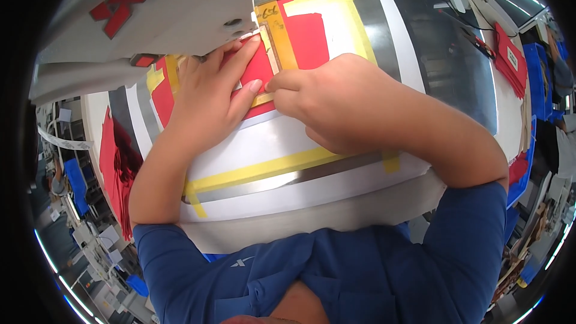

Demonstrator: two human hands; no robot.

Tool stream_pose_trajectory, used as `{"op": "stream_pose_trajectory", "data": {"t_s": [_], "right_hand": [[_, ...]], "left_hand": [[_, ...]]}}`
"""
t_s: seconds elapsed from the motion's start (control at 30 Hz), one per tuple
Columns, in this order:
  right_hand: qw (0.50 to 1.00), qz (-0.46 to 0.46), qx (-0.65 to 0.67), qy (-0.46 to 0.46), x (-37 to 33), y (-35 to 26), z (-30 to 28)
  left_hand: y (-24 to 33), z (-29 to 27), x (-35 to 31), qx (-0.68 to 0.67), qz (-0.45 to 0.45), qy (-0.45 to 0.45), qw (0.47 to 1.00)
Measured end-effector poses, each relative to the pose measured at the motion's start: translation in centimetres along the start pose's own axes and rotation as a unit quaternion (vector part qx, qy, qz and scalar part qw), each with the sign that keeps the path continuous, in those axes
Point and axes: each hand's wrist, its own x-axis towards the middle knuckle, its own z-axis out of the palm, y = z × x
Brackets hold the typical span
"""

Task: Aligning leather pieces and labels in a machine jig for automated assembly.

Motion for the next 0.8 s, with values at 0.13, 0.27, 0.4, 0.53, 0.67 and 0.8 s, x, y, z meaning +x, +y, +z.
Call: {"op": "stream_pose_trajectory", "data": {"t_s": [0.13,0.27,0.4,0.53,0.67,0.8], "right_hand": [[0.999,0.023,0.040,-0.006,0.1,0.2,-0.1],[0.999,0.033,0.035,-0.019,0.2,0.2,0.0],[0.999,0.021,0.029,0.004,0.2,0.3,0.5],[0.999,0.021,0.029,-0.008,0.1,0.3,0.3],[0.999,0.027,0.028,-0.011,0.2,0.1,0.1],[0.999,0.019,0.029,0.004,0.2,0.3,0.2]], "left_hand": [[0.4,-0.6,-0.6,0.010,0.000,-0.018,1.000],[0.2,-0.6,-0.4,0.027,0.018,-0.024,0.999],[-0.1,-0.4,-0.4,0.029,0.034,0.006,0.999],[0.3,-0.8,-0.3,0.017,0.019,-0.020,0.999],[0.4,-1.0,-0.4,0.013,0.015,-0.019,1.000],[0.2,-1.0,-0.3,0.016,0.015,-0.033,0.999]]}}
